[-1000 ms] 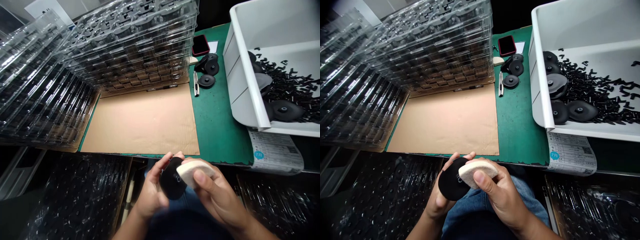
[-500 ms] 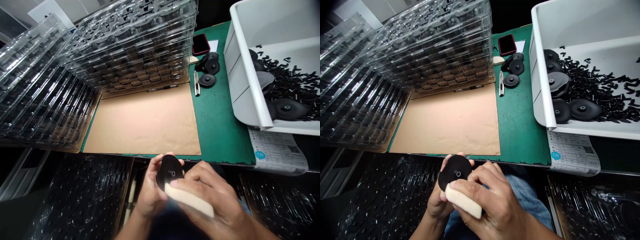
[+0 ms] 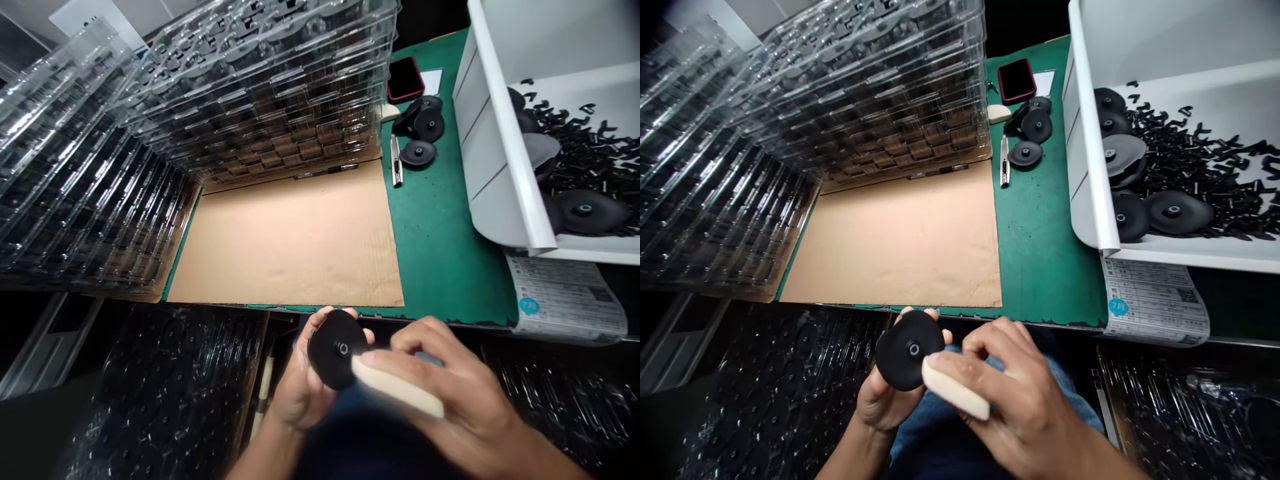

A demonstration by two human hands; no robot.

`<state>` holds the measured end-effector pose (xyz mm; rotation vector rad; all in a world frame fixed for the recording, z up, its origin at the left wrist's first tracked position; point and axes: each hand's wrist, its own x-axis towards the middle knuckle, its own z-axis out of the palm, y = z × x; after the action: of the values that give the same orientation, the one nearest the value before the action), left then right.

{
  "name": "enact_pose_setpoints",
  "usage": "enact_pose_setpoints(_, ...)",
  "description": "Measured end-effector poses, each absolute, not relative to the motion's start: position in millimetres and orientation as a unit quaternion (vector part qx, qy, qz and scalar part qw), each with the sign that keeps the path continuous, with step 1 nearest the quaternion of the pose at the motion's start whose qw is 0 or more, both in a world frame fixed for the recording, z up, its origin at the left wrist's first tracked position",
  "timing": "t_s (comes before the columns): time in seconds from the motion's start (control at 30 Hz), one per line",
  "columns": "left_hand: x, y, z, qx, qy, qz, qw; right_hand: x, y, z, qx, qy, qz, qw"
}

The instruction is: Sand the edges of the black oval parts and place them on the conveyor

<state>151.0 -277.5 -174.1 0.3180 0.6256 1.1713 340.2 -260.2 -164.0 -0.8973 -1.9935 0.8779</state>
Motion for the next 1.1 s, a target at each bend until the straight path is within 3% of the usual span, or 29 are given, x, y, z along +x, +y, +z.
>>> enact_pose_setpoints(0.27, 147, -275, -168, 0.16, 0.23, 0.476, 0.834, 356, -240, -157, -0.367, -0.79, 0.308, 0.383)
enact_pose_setpoints(0.53, 147, -283, -174, 0.14, 0.313, 0.456, 0.821, 334, -235, -155, -0.296, -0.789, 0.37, 0.391)
enact_pose_setpoints(0.73, 148, -281, -174, 0.136, 0.322, 0.448, 0.823, 345, -232, -160, -0.354, -0.806, 0.308, 0.361)
enact_pose_setpoints(1.0, 148, -285, -175, 0.138, 0.362, 0.457, 0.801, 333, -229, -155, -0.28, -0.792, 0.368, 0.397)
enact_pose_setpoints(1.1, 145, -281, -169, 0.129, 0.376, 0.44, 0.805, 343, -230, -159, -0.315, -0.754, 0.381, 0.434)
